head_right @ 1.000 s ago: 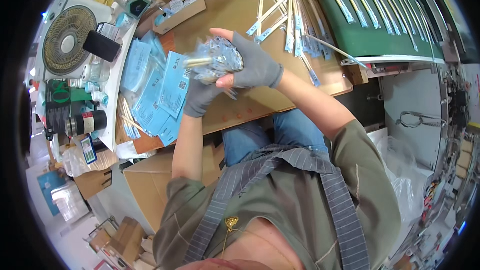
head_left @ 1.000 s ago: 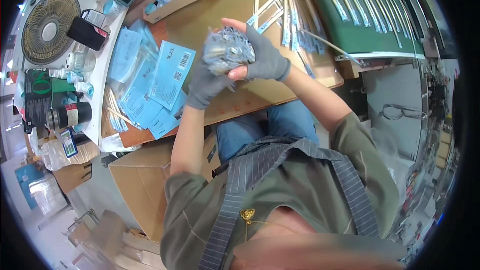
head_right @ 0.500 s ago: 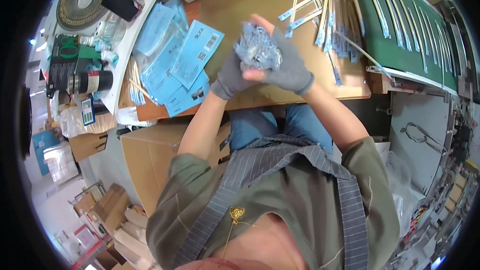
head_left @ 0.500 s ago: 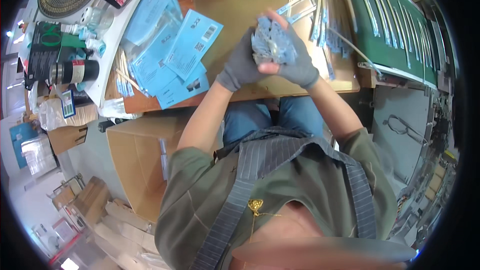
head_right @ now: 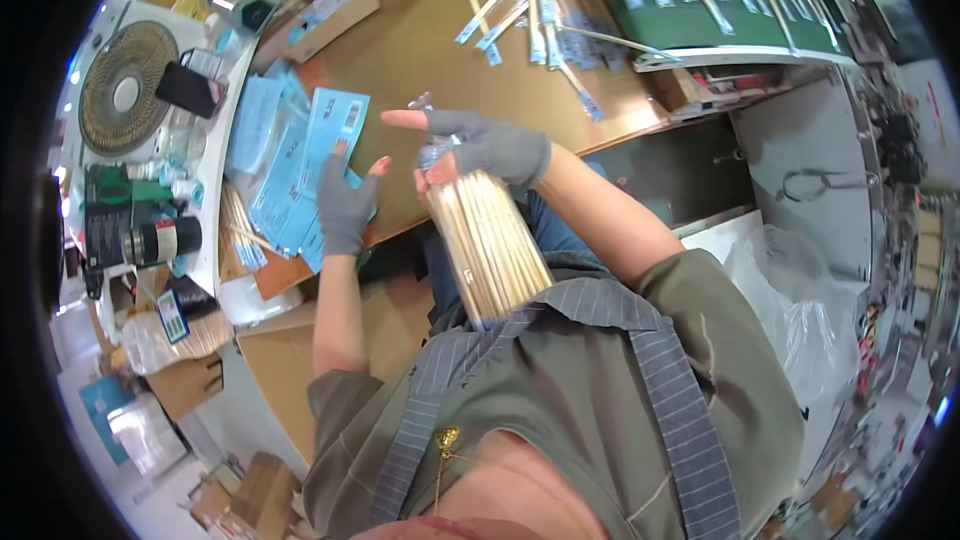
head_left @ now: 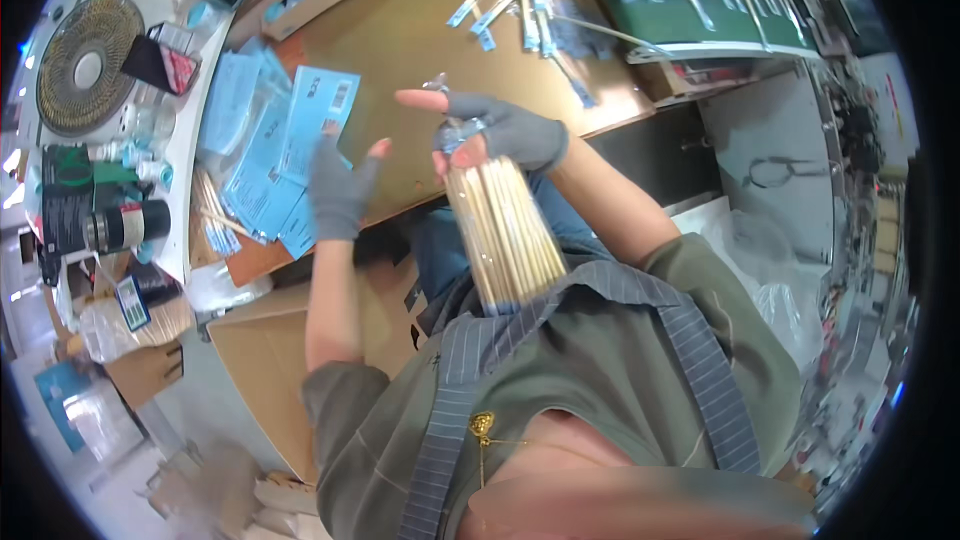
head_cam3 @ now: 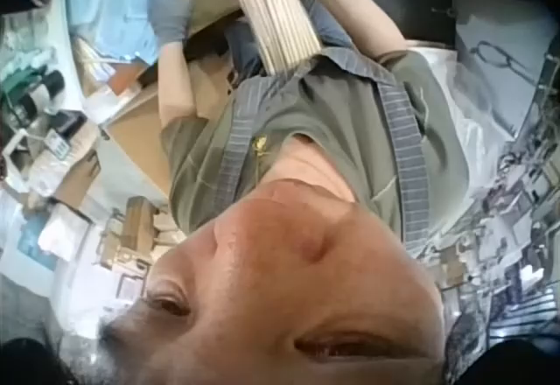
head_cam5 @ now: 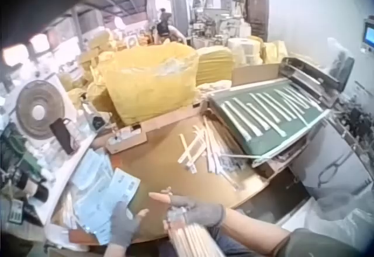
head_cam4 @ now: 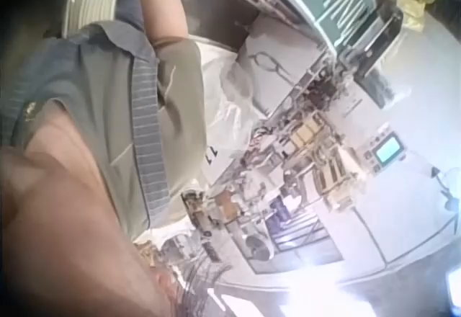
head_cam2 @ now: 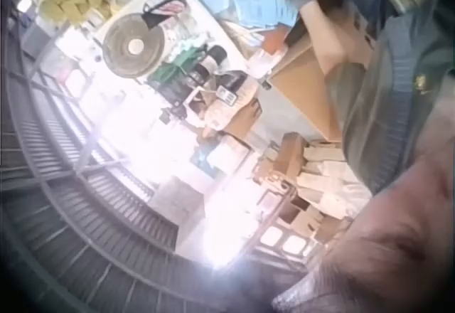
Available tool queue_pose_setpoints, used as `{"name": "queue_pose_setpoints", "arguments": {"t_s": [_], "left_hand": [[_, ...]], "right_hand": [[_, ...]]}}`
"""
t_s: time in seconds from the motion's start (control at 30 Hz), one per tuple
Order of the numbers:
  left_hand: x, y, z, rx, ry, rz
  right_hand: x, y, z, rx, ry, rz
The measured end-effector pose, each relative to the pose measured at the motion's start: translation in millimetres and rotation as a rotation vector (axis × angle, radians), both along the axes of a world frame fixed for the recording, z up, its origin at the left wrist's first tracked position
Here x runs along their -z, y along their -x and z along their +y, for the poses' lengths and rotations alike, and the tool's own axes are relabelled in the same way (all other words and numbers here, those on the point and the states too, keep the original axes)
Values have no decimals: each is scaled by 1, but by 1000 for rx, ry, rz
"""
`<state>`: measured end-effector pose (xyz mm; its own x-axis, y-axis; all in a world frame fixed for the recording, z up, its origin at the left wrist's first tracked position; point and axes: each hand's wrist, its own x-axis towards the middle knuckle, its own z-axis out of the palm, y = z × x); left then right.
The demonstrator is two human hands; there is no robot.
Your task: Packaging bunches of long, thin sticks into plastic bags and placing them in boxes.
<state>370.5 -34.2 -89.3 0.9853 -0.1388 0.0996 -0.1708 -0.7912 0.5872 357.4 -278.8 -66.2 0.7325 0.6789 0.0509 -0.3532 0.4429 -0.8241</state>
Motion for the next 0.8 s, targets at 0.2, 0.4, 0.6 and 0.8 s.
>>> {"name": "queue_pose_setpoints", "arguments": {"t_s": [0.2, 0.4, 0.6, 0.8], "left_hand": [[67, -47, 74, -144, -550, -310], [22, -26, 20, -122, 512, 95], [14, 22, -80, -150, 595, 247], [30, 20, -69, 78, -340, -605]], "right_hand": [[-11, 13, -1, 70, 24, -18], [6, 9, -2, 71, 95, 42], [18, 7, -4, 15, -25, 129], [35, 11, -26, 295, 332, -61]]}}
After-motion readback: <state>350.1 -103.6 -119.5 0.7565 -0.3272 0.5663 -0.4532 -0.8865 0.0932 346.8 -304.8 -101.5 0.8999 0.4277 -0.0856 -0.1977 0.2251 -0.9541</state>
